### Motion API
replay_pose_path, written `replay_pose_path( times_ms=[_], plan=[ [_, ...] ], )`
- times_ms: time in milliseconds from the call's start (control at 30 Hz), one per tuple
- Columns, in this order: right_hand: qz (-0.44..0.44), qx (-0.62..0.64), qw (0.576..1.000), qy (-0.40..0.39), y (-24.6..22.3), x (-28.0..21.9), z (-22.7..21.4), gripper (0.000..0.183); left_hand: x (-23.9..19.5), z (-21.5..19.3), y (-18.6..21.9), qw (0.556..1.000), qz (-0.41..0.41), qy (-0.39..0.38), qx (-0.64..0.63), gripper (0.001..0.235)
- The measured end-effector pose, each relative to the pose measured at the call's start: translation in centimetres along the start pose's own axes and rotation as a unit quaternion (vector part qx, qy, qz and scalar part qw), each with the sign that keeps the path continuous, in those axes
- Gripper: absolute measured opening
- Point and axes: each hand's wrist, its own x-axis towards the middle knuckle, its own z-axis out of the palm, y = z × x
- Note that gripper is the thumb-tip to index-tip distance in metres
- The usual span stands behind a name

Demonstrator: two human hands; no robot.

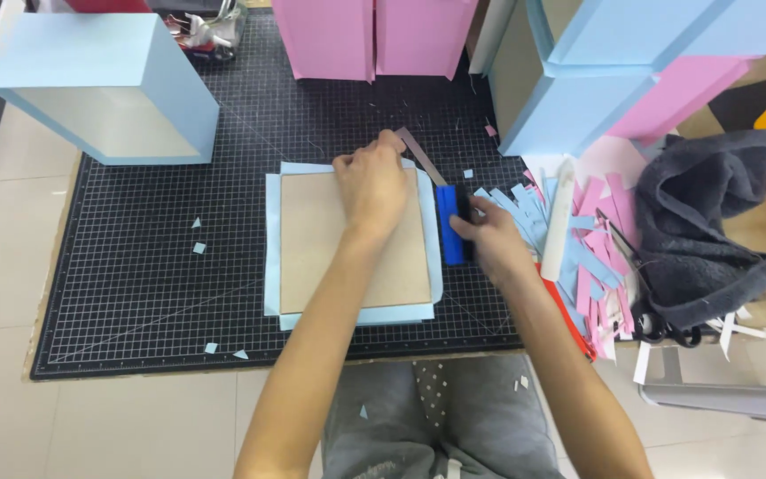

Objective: The person assembles a light blue cardboard box by folding and creasing its edges with a bone folder. They then apply glue to the box's edges using a brush and press the flaps to secure them.

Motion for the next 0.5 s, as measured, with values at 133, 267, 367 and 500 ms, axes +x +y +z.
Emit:
replay_pose_path(
  times_ms=[133, 267, 367, 500],
  plan=[
    [0.097, 0.318, 0.943, -0.018, -5.0, 0.3, 3.6, 0.051, -0.8, -1.5, 0.7, 0.993, -0.007, 0.034, -0.110, 0.010],
    [-0.156, 0.291, 0.942, 0.063, -5.3, 2.6, 5.2, 0.040, -1.2, -2.1, 0.7, 0.983, 0.002, 0.096, -0.154, 0.024],
    [-0.268, 0.070, 0.961, 0.017, -7.8, -2.9, 0.8, 0.040, -1.0, -2.0, 0.7, 0.972, -0.007, 0.105, -0.209, 0.038],
    [-0.311, -0.074, 0.945, -0.063, -5.9, -10.4, -1.2, 0.049, -0.4, -1.7, 0.6, 0.944, -0.026, 0.142, -0.295, 0.055]
  ],
)
